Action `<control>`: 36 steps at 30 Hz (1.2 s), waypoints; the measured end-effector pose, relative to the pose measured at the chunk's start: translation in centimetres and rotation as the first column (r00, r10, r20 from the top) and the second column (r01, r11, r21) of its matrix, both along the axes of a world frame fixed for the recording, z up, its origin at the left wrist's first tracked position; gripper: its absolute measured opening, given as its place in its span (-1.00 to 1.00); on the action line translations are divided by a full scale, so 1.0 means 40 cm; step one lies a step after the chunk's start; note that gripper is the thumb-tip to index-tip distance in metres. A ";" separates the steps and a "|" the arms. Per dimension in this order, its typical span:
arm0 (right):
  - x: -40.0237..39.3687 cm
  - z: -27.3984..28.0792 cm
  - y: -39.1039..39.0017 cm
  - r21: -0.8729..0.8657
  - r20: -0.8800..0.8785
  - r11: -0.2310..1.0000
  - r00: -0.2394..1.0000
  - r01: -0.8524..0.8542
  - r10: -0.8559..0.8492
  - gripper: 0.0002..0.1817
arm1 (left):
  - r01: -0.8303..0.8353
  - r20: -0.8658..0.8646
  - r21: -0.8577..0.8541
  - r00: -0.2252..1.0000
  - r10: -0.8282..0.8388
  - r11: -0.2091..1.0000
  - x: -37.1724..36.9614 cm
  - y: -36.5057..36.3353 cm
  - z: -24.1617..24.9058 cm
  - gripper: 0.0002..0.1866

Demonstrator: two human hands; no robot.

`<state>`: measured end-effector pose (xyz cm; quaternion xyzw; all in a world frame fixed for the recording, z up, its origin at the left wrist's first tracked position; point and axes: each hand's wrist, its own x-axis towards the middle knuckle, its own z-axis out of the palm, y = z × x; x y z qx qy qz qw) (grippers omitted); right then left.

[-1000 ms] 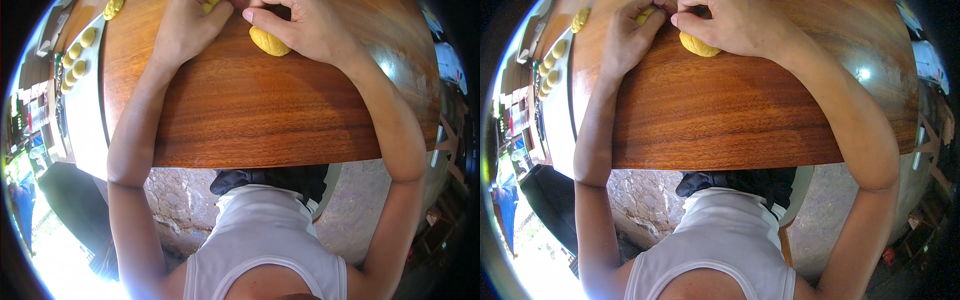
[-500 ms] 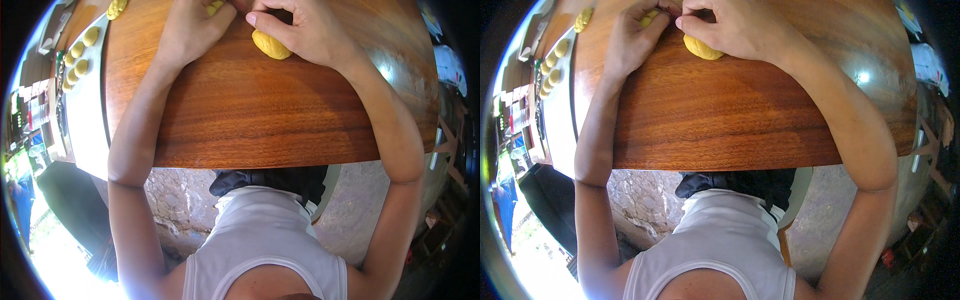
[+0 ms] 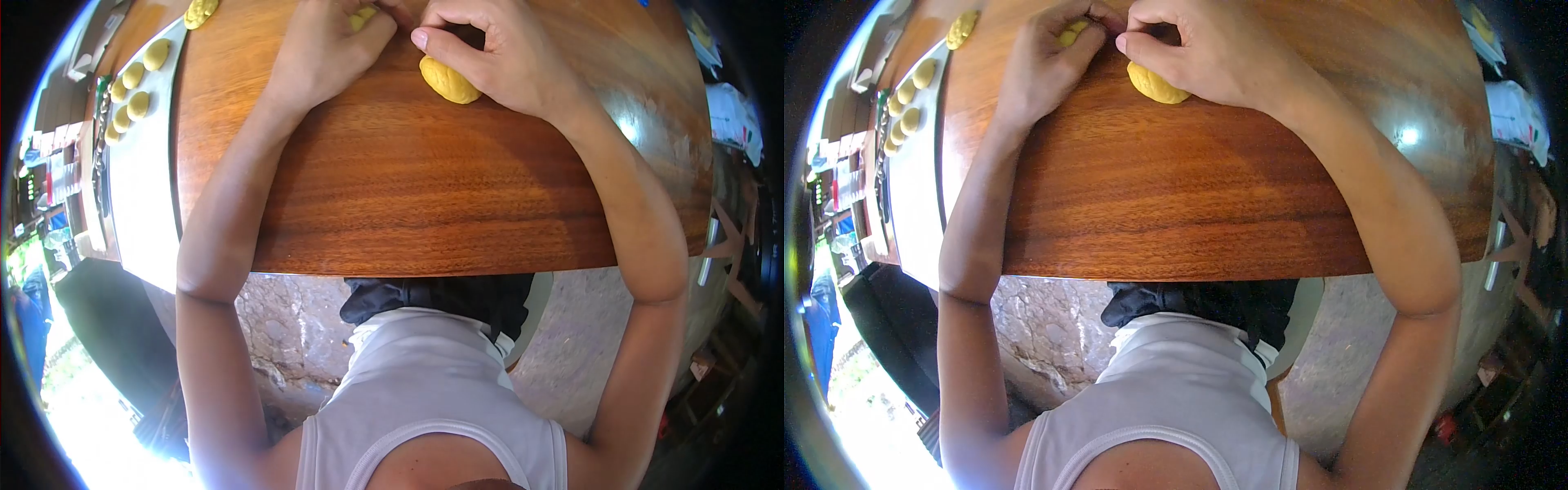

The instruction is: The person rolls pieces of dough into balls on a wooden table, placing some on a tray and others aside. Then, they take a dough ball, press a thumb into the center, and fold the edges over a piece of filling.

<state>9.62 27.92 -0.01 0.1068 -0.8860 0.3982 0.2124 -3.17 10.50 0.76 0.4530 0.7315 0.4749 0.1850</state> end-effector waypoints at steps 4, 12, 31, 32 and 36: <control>0.002 0.003 -0.001 0.008 0.003 1.000 1.000 0.004 -0.005 -0.78 | 0.001 -0.076 -0.009 0.997 -0.001 1.000 0.000 0.001 0.008 -0.84; 0.003 0.001 -0.001 -0.015 0.020 1.000 1.000 0.000 0.000 -0.79 | 0.010 -0.182 -0.009 0.983 -0.011 1.000 -0.005 0.002 0.006 -0.84; 0.006 -0.010 -0.004 -0.050 -0.019 0.999 1.000 -0.010 0.009 -0.82 | 0.029 -0.148 0.020 0.989 -0.026 0.999 0.007 0.000 0.002 -0.86; 0.006 -0.011 -0.004 -0.049 -0.037 0.999 0.999 -0.015 0.013 -0.82 | 0.021 -0.107 0.016 0.994 -0.020 1.000 0.004 0.002 0.000 -0.86; 0.011 -0.009 -0.008 -0.083 -0.007 0.997 1.000 -0.002 0.001 -0.82 | 0.045 -0.083 0.025 0.996 -0.042 0.999 0.000 -0.002 -0.005 -0.86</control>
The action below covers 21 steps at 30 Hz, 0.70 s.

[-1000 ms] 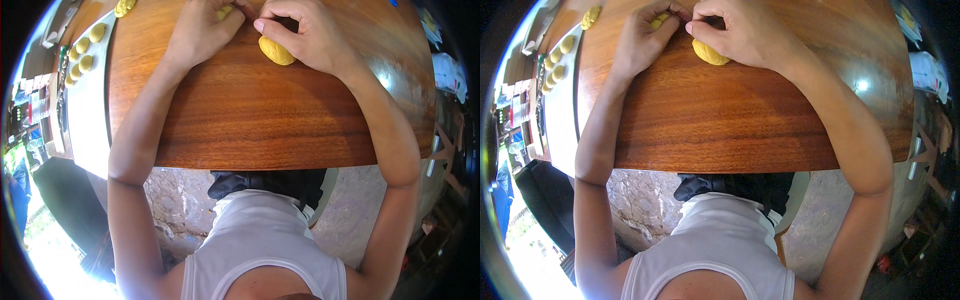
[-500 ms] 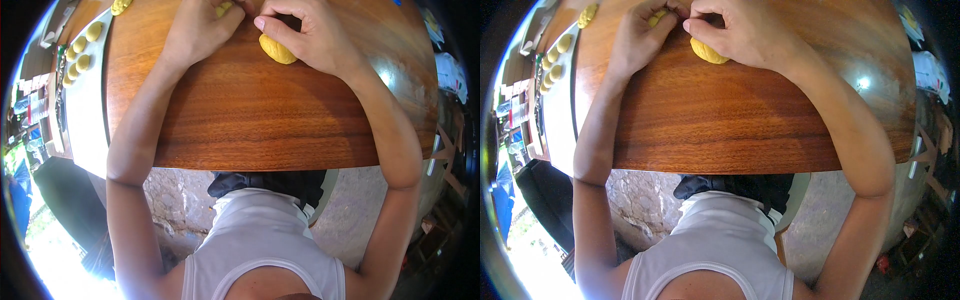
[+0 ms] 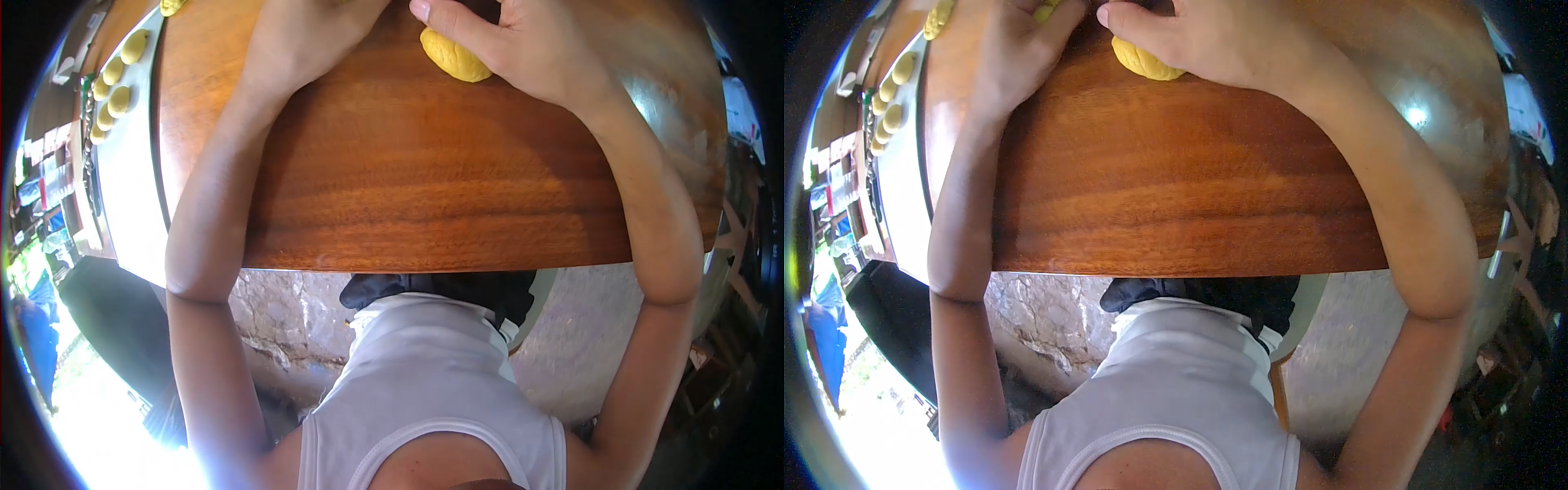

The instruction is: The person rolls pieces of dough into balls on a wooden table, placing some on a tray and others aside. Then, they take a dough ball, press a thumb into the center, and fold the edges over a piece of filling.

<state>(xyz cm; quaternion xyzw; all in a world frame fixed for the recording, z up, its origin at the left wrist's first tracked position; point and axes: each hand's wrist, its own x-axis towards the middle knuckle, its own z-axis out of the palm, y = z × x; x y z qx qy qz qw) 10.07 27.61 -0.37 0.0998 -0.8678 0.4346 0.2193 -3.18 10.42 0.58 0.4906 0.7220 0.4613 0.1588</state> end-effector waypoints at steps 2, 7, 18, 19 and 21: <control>-0.003 -0.004 0.002 0.046 -0.030 0.999 1.000 0.010 -0.008 -0.81 | -0.004 0.023 0.002 1.000 0.004 1.000 0.003 0.002 0.001 -0.86; -0.001 0.004 0.000 0.059 -0.018 0.998 1.000 0.011 -0.010 -0.81 | -0.019 0.026 -0.026 0.999 0.019 0.999 0.009 0.003 0.014 -0.86; 0.020 0.048 -0.014 0.159 -0.005 0.987 1.000 0.023 -0.023 -0.81 | -0.015 0.075 -0.039 0.997 0.018 0.999 -0.005 0.002 -0.006 -0.85; 0.022 0.052 -0.017 0.143 0.015 0.989 0.999 0.027 -0.030 -0.81 | -0.016 0.072 -0.036 0.997 0.019 0.999 -0.004 0.000 -0.002 -0.85; 0.014 0.041 -0.012 0.129 0.032 0.991 0.999 0.031 -0.036 -0.81 | 0.006 0.042 -0.039 0.999 -0.004 0.999 -0.003 -0.002 0.002 -0.86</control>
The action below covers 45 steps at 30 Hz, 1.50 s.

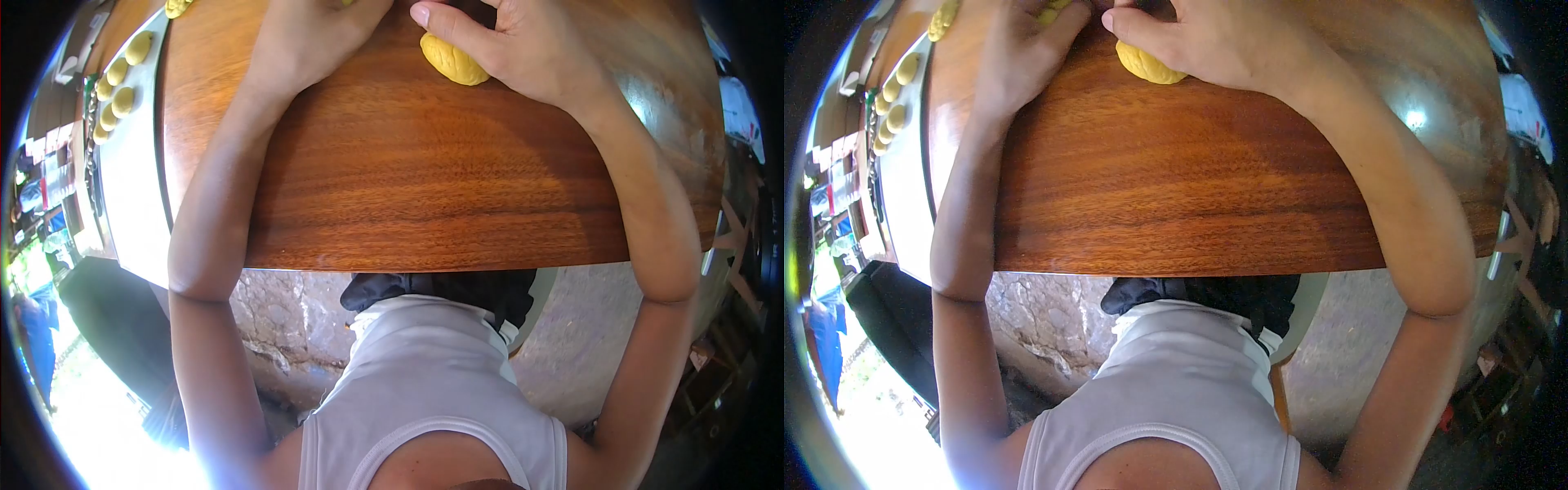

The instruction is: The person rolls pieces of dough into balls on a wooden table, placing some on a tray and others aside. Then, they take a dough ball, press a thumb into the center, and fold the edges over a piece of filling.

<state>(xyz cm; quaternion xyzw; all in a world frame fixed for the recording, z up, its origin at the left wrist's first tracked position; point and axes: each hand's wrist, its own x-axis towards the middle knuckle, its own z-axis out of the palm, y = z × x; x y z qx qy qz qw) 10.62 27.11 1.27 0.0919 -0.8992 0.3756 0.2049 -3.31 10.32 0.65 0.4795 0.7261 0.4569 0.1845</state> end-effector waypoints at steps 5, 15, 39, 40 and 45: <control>-0.022 -0.040 0.014 -0.054 -0.068 0.998 0.997 -0.043 0.039 -0.81 | 0.001 -0.023 0.052 1.000 0.000 0.999 -0.006 0.004 -0.016 -0.86; -0.022 -0.042 0.017 -0.063 -0.063 0.997 0.997 -0.051 0.047 -0.81 | -0.034 -0.099 0.021 0.994 0.036 0.999 0.009 0.003 0.020 -0.86; -0.019 -0.033 0.015 -0.040 -0.033 0.999 0.999 -0.035 0.034 -0.80 | -0.039 -0.151 0.004 0.988 0.040 0.999 0.002 0.009 0.018 -0.86; -0.018 -0.031 0.014 -0.046 -0.034 0.998 0.999 -0.031 0.029 -0.80 | -0.039 -0.152 0.003 0.988 0.039 0.999 0.000 0.008 0.015 -0.86; -0.023 -0.042 0.018 -0.033 -0.073 0.998 0.996 -0.053 0.051 -0.80 | -0.016 -0.162 0.025 0.987 0.020 1.000 -0.004 0.003 0.006 -0.86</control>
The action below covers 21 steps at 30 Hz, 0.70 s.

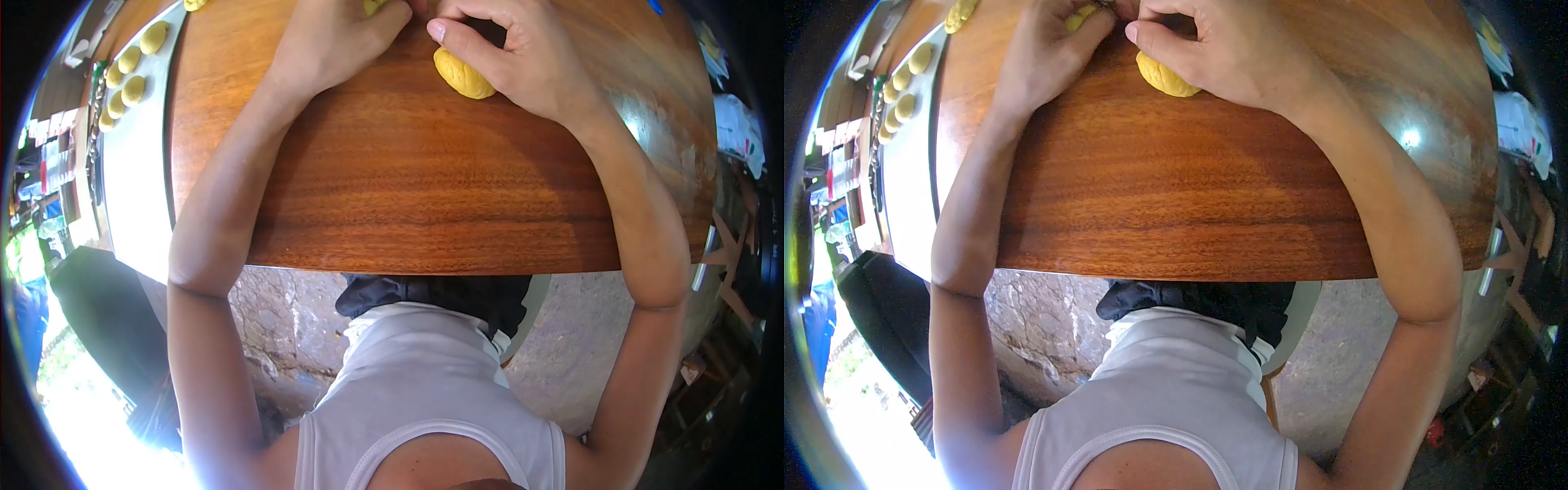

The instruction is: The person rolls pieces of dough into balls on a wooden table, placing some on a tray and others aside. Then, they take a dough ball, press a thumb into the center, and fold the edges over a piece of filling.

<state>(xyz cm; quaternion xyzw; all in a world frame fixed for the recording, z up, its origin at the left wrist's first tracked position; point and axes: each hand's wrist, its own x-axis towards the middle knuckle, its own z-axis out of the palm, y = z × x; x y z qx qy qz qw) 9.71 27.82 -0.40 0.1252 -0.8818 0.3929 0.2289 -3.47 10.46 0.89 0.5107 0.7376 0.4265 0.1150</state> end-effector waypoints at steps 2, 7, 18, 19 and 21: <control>0.001 0.003 0.000 -0.006 0.007 1.000 1.000 0.007 -0.007 -0.80 | 0.000 -0.012 0.010 1.000 0.000 1.000 -0.005 0.001 -0.010 -0.86; 0.003 0.007 -0.003 -0.017 0.030 1.000 0.999 0.017 -0.017 -0.80 | -0.023 -0.001 -0.025 1.000 0.023 0.999 0.004 0.002 0.005 -0.86; 0.000 0.003 -0.002 -0.021 0.036 1.000 0.999 0.017 -0.016 -0.81 | -0.003 -0.046 0.014 0.999 0.004 1.000 -0.010 0.002 -0.016 -0.86; 0.001 0.003 -0.002 -0.022 0.037 1.000 0.999 0.016 -0.015 -0.81 | -0.002 -0.046 0.014 0.999 0.002 1.000 -0.006 0.002 -0.010 -0.86; 0.001 0.003 -0.001 -0.024 0.039 1.000 0.999 0.016 -0.015 -0.81 | -0.024 -0.026 -0.041 0.999 0.023 0.999 0.003 0.001 0.006 -0.86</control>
